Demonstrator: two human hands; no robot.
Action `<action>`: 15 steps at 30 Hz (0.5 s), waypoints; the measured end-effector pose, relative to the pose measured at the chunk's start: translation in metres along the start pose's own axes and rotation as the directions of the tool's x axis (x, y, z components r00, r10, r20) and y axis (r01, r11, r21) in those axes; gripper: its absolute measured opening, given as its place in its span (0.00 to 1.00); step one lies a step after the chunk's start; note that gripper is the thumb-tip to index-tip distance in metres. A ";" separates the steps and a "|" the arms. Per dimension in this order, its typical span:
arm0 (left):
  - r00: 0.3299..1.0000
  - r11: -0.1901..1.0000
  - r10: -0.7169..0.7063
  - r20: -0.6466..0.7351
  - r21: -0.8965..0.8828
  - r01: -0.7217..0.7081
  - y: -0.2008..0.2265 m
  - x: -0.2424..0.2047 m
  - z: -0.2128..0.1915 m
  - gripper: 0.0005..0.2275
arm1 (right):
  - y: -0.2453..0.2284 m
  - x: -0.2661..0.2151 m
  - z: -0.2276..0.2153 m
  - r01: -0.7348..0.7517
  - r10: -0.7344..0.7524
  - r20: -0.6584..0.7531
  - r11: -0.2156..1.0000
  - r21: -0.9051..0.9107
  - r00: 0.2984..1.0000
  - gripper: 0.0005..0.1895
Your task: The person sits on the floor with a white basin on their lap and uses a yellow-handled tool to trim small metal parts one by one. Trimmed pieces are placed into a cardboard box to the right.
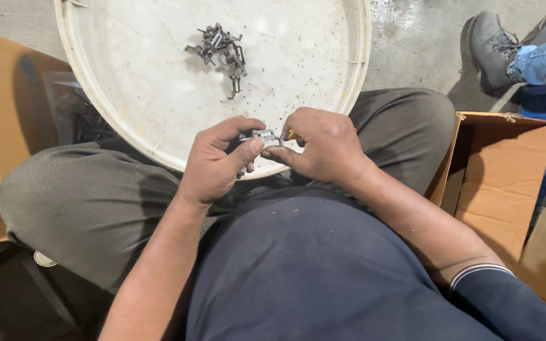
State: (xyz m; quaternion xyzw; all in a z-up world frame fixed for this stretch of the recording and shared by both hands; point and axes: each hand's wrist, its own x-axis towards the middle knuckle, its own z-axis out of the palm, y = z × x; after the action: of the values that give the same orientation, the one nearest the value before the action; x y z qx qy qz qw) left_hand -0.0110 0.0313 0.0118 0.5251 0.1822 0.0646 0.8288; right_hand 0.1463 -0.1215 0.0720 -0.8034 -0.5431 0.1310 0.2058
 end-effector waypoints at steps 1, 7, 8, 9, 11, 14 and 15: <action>1.000 1.000 -0.003 -0.004 0.024 0.003 0.000 0.001 0.001 0.12 | 0.000 0.001 0.001 -0.014 0.015 0.013 1.000 -0.027 1.000 0.23; 0.999 0.997 0.041 -0.006 0.064 -0.040 0.001 0.001 0.004 0.12 | 0.003 0.001 0.005 -0.024 0.029 0.058 0.996 -0.090 0.998 0.27; 0.999 0.996 0.040 -0.010 0.076 -0.039 0.000 0.002 0.005 0.12 | 0.004 0.001 0.005 -0.025 0.031 0.059 0.996 -0.088 0.998 0.27; 0.999 0.995 0.040 -0.015 0.088 -0.038 0.000 0.002 0.005 0.12 | 0.004 0.001 0.005 -0.030 0.036 0.064 0.995 -0.095 0.997 0.28; 0.999 0.994 0.043 -0.019 0.101 -0.041 0.000 0.003 0.005 0.13 | 0.004 0.002 0.006 -0.039 0.047 0.075 0.993 -0.110 0.996 0.29; 0.999 0.993 0.048 -0.021 0.107 -0.046 0.000 0.003 0.005 0.13 | 0.004 0.002 0.007 -0.051 0.060 0.083 0.993 -0.102 0.995 0.30; 0.999 0.992 0.049 -0.023 0.115 -0.046 0.000 0.003 0.005 0.13 | 0.004 0.002 0.008 -0.046 0.054 0.080 0.993 -0.104 0.995 0.30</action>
State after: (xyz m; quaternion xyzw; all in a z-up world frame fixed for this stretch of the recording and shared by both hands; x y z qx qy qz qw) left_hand -0.0064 0.0279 0.0129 0.5749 0.1838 0.0808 0.7932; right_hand 0.1474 -0.1192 0.0631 -0.8202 -0.5369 0.1410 0.1384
